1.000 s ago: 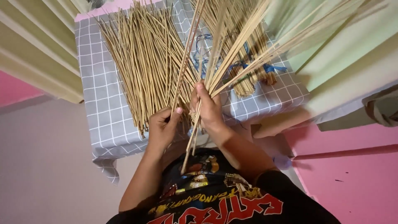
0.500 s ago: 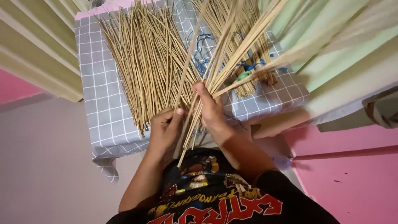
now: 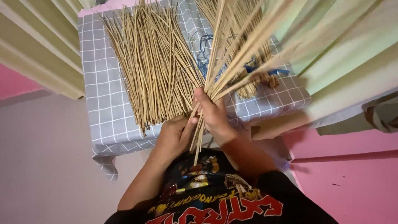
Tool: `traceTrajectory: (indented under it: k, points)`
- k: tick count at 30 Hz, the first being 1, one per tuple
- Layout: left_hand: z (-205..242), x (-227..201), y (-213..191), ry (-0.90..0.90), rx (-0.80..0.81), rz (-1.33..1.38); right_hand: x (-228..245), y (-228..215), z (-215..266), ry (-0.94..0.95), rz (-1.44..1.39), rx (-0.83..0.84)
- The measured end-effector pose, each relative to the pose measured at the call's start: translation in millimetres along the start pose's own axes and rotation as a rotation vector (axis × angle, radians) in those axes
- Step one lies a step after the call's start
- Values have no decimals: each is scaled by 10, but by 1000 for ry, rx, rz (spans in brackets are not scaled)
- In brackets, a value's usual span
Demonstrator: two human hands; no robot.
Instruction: Gathering thin wooden sticks and tying them into bundles using blue plastic string.
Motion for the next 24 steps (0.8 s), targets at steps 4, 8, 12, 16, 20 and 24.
traceTrajectory:
  k: [4,8,12,16,20,24]
  points:
    - [48,116,27,19,1,-66,4,132,21,-43,-134,182]
    - [117,247,65,17,-10,10,106,33,-270,-82,-228,319]
    - [129,276,184,-52,4,180,552,42,-533,-196,-48,347]
    - [183,344,328,213,-62,90,780,96,-648,-182,-169,343]
    - [266,347,155,562,-463,164,570,292,-593,0,-262,456]
    - [154,320,62,659,-636,161,-331,287,-252,150,-193,493]
Point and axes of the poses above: each hand's wrist, its own z-axis away from the middle knuckle, its own y-axis out of the palm, x = y × z, the point moved 9 cm from there along -z, towards the middle knuckle, and after that the axes turned 3 degrees about x, right-handed, at the moved point
